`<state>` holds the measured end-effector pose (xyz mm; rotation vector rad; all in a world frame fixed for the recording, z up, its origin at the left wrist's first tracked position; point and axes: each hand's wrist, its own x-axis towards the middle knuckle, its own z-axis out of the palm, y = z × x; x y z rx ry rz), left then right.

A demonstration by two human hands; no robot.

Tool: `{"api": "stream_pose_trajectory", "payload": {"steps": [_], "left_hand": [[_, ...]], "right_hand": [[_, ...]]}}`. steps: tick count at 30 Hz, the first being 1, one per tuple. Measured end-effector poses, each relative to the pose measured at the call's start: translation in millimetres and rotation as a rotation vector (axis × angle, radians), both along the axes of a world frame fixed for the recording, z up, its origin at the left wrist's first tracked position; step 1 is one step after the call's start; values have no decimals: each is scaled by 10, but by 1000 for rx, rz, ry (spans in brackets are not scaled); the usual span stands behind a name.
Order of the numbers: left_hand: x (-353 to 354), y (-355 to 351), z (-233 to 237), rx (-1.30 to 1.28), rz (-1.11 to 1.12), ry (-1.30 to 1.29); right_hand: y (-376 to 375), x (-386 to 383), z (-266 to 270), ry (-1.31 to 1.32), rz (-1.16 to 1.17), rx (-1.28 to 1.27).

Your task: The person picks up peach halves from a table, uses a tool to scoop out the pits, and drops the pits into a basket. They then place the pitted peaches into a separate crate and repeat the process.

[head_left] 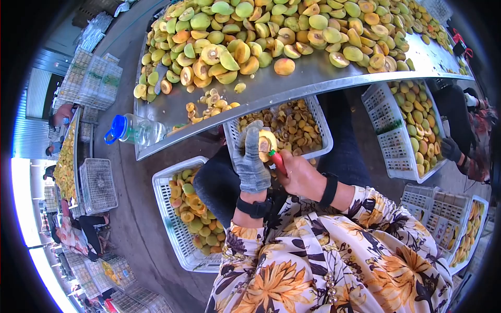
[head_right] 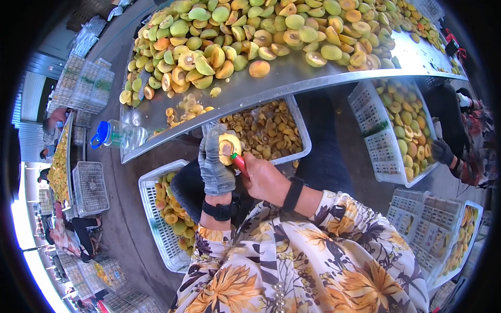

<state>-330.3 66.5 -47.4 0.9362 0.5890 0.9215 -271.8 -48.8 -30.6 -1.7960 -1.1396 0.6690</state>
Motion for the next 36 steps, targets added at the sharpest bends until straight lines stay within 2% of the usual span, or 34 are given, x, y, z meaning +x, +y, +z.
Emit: {"api": "stream_pose_trajectory", "payload": {"steps": [3, 4, 6, 7, 11, 13, 14, 16, 18, 20, 23, 24, 26, 27, 28, 30, 31, 36], "left_hand": [[-77, 165, -34, -198, -283, -23], [-102, 220, -27, -200, -279, -23], [-144, 303, 69, -400, -530, 70], [-162, 360, -20, -416, -562, 85], [-114, 382, -154, -400, -528, 95], [-37, 282, -142, -274, -293, 8], [-16, 265, -170, -272, -294, 8], [11, 242, -258, -125, -153, -7], [25, 165, -235, -145, -155, -46], [63, 66, -178, -59, -40, -59], [90, -65, -48, -38, 9, -32], [72, -48, -62, -39, 7, -30], [-15, 58, -141, -110, -184, 22], [-44, 155, -170, -160, -306, 19], [-90, 210, -196, -161, -302, 21], [-128, 270, -74, -319, -564, 35], [-147, 337, -105, -303, -613, 108], [-112, 382, -58, -268, -533, 162]], "right_hand": [[-11, -18, -90, -1, 79, 6], [-16, -8, -120, -38, 111, -3], [-27, 18, -185, -62, 138, -11], [-31, 35, -206, -88, 162, -17], [29, 151, -236, -65, 196, -16], [64, 138, -260, -59, 87, 86], [76, 122, -222, -59, 86, 87], [81, 76, -131, -36, -8, 52], [57, 65, -139, -22, -20, 44], [34, 53, -143, -11, -28, 37], [-2, -1, -138, 50, -74, 60], [-19, -22, -123, 66, -52, 39], [-46, -24, -163, 83, -29, 17], [-56, 8, -231, 27, 37, 13], [-67, 27, -281, -26, 105, 8], [-73, 52, -290, -36, 145, -28], [-65, 75, -291, -50, 183, -63], [51, 240, -228, 32, 217, -68]]}}
